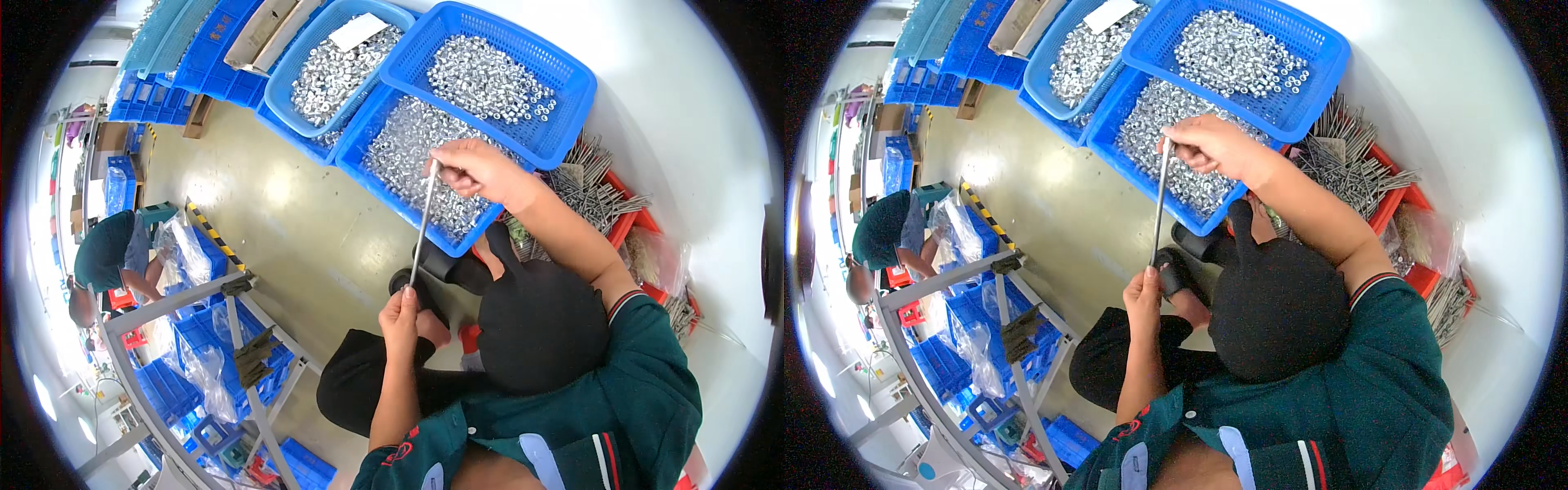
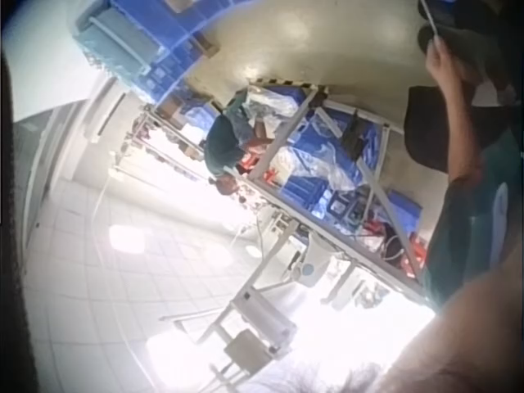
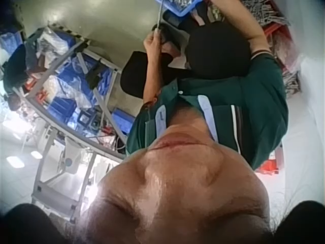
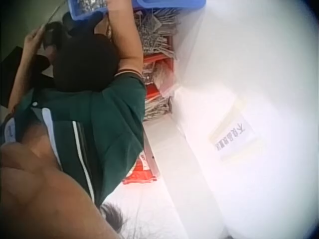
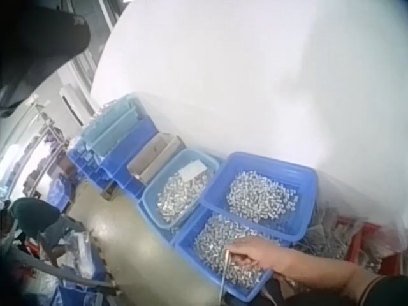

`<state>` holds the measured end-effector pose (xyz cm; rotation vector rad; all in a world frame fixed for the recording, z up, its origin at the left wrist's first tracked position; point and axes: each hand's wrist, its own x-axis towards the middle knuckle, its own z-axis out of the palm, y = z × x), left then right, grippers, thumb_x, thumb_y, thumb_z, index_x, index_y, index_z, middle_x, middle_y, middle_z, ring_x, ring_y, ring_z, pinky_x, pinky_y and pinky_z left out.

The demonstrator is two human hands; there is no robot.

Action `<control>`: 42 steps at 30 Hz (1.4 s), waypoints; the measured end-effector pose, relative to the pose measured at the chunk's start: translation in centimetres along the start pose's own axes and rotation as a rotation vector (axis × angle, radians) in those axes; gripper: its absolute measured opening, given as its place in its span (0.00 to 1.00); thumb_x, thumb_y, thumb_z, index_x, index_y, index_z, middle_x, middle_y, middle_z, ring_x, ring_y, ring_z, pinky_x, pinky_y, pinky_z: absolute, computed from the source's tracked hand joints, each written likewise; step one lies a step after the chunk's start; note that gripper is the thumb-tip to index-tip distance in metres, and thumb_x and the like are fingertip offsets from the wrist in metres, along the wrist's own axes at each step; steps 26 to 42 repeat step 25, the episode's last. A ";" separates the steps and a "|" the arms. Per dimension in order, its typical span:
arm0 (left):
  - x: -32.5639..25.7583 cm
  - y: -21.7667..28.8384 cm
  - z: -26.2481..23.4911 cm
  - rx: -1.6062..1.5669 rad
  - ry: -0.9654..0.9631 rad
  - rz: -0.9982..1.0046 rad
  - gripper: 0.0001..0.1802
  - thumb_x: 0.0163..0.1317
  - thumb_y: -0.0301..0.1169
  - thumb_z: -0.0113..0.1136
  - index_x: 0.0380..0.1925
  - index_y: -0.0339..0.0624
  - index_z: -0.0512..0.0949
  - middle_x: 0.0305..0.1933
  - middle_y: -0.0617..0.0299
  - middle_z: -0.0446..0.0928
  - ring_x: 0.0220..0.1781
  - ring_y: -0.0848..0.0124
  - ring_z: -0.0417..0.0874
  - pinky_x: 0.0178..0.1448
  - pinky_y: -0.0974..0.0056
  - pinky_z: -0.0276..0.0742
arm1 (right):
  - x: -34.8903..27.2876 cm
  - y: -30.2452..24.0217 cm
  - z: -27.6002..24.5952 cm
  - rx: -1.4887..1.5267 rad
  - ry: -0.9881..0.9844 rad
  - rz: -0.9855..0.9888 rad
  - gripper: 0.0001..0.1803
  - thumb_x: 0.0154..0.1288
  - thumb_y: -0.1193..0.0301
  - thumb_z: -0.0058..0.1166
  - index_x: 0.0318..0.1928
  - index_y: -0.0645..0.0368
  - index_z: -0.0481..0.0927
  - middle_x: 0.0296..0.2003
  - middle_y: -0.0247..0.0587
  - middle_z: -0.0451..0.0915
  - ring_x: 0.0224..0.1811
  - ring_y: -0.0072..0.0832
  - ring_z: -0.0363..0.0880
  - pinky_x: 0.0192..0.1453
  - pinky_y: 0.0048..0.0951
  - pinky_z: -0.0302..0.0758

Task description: The person is picking small metal components from a blue bin and sliding them onto a metal rod.

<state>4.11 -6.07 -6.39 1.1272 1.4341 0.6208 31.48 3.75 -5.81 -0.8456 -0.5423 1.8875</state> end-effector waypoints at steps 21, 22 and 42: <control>0.2 0.0 -0.6 -0.075 -0.010 -0.016 0.19 0.63 0.41 0.50 0.19 0.39 0.72 0.14 0.73 0.64 0.15 0.85 0.58 0.19 0.76 0.51 | 1.0 0.4 0.5 0.413 -0.017 0.018 0.16 0.64 0.60 0.47 0.37 0.62 0.72 0.15 0.23 0.60 0.13 0.09 0.55 0.14 0.12 0.51; 0.2 -0.1 -0.6 -0.076 -0.010 -0.017 0.19 0.63 0.41 0.50 0.19 0.39 0.72 0.14 0.73 0.64 0.15 0.85 0.58 0.19 0.76 0.51 | 0.9 0.3 0.7 0.423 -0.044 0.040 0.16 0.64 0.60 0.47 0.38 0.63 0.72 0.15 0.23 0.60 0.13 0.10 0.55 0.15 0.12 0.51; 0.2 -0.7 -0.8 -0.064 -0.003 0.014 0.19 0.62 0.41 0.51 0.22 0.37 0.75 0.15 0.72 0.64 0.16 0.84 0.59 0.20 0.76 0.52 | 0.8 0.3 0.5 0.382 -0.105 0.032 0.16 0.63 0.60 0.48 0.38 0.62 0.73 0.16 0.23 0.61 0.13 0.10 0.55 0.14 0.12 0.51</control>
